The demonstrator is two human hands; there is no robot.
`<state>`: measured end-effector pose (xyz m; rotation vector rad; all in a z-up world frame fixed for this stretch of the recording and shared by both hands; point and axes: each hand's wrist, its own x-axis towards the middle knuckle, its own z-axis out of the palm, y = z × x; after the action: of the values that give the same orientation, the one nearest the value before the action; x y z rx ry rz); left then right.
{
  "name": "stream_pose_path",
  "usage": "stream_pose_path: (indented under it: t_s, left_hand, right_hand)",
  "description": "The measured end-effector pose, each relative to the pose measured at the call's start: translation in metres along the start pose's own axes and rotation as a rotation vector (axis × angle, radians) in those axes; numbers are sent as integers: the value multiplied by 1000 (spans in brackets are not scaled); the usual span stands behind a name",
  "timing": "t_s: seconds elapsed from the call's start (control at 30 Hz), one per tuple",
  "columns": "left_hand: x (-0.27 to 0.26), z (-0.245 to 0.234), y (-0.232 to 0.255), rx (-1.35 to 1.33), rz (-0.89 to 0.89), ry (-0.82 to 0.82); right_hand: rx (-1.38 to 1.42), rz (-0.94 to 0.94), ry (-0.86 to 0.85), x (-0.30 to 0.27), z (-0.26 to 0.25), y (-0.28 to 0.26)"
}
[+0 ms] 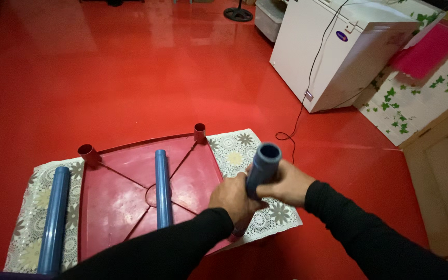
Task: The person assembles a table by inserting blue plastic poles into red metal sockets on an inverted tabletop. They repeatedly pick up poles, align them with the sockets, and push them in until seated.
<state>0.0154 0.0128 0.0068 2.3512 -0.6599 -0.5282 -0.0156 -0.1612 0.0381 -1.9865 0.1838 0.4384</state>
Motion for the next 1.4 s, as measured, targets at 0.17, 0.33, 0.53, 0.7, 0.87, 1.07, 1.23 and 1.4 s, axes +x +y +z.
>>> stream_pose_path:
  t_s: [0.17,0.33,0.53,0.7,0.87,1.07,1.23,1.4]
  left_hand:
    - [25,-24,-4,-93,97,110]
    - [76,-60,-14,-212,344,145]
    - [106,-100,-24,-272,105,-86]
    - [102,-110,-32,-319,-30,-96]
    - [96,-108,-51,-306,-95,-49]
    - [98,-96,-99,-347,-126,19]
    - [76,-58,-155,-541,-86,18]
    - [46,-20,-180,-587,-160,222]
  right_hand:
    - [78,-296,126,15,-16,-16]
    - [257,-199,278,31,-19,-35]
    - [342,-22,174,35,9,-32]
    - [268,-2,149,37,36,-28]
    - [175,28,130,49,57,-33]
    - [106,48,106,85,78,-33]
    - [155,66,99,131,97,-20]
    - [165,114,40,155,115,-5]
